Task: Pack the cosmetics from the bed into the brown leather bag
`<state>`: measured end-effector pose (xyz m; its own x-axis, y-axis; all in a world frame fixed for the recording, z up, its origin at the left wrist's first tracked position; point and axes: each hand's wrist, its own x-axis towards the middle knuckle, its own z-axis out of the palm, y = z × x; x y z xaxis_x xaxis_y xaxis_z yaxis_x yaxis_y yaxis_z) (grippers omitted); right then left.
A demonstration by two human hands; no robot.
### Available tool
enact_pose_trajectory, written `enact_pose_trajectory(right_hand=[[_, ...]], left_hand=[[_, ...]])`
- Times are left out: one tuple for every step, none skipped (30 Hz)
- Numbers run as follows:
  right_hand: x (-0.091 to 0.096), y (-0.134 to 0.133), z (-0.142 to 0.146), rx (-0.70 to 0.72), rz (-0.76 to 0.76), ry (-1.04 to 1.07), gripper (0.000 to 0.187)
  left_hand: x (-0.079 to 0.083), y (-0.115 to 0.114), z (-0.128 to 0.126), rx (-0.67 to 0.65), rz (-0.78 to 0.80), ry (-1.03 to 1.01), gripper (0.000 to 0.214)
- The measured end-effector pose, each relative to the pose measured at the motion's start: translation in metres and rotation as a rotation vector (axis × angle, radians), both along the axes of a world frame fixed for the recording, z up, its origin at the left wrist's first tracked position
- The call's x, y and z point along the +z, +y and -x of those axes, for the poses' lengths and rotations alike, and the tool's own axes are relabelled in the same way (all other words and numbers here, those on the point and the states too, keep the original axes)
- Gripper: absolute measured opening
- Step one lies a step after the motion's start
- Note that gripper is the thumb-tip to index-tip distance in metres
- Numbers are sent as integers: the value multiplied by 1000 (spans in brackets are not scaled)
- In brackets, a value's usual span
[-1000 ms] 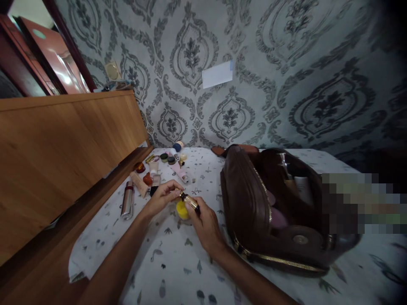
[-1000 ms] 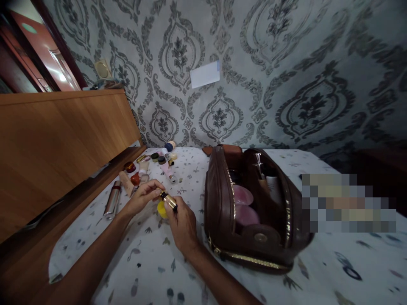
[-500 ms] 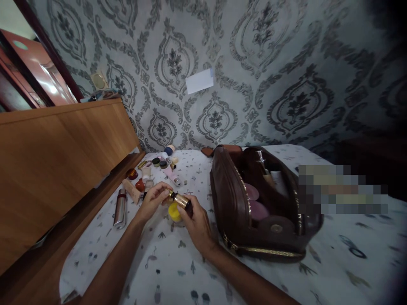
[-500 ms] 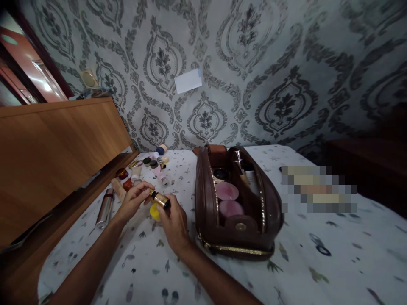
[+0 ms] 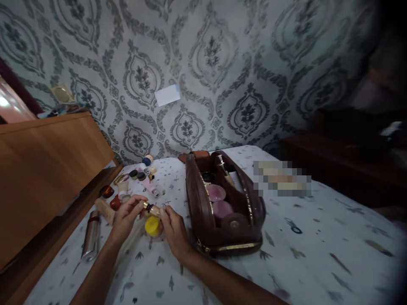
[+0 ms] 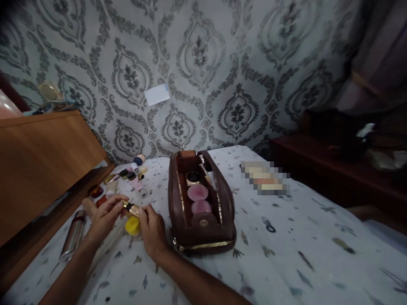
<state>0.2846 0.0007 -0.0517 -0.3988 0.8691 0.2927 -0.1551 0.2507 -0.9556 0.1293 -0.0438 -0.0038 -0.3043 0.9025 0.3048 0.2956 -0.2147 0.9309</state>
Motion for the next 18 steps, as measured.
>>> enact_pose_trajectory(right_hand=[[-1, 1, 1, -9, 26, 15, 36], [-2, 3, 1, -14, 56, 28, 38], [-2, 4, 2, -18, 91, 38, 40], [-3, 5, 2, -21, 127, 46, 41], [-4, 6, 3, -25, 161, 51, 42], [-5, 7, 3, -25, 190, 57, 43], [-6, 8, 4, -24, 212, 65, 44], [-7, 8, 5, -19, 229, 75, 45], [-8, 8, 6, -12, 237, 86, 47], [-9, 8, 6, -7, 238, 98, 48], [-10, 8, 7, -7, 234, 107, 49], [-10, 8, 7, -12, 227, 110, 50], [-10, 7, 6, -18, 222, 106, 51], [-10, 7, 6, -23, 219, 98, 51], [-10, 6, 5, -27, 218, 91, 51], [-9, 6, 4, -26, 218, 84, 51], [-9, 5, 3, -24, 217, 81, 51], [-9, 5, 2, -20, 212, 80, 50]], left_hand=[[3, 0, -1, 6, -5, 22, 35], [6, 0, -3, 13, -7, 48, 36], [10, 0, -4, 20, -6, 76, 36], [14, 1, -5, 26, -3, 105, 36], [19, 1, -6, 33, -2, 132, 36], [23, 2, -8, 39, -5, 156, 35], [29, 4, -10, 45, -14, 178, 35], [34, 5, -13, 50, -32, 197, 34], [40, 7, -16, 50, -52, 212, 33], [47, 9, -21, 51, -75, 225, 32], [53, 11, -26, 49, -98, 236, 31], [59, 13, -31, 46, -118, 247, 30], [65, 16, -38, 45, -136, 256, 29], [71, 19, -44, 38, -156, 260, 28], [77, 22, -51, 28, -180, 258, 27], [82, 25, -58, 12, -204, 253, 25], [86, 28, -65, -9, -223, 248, 24], [90, 32, -72, -30, -244, 246, 23]])
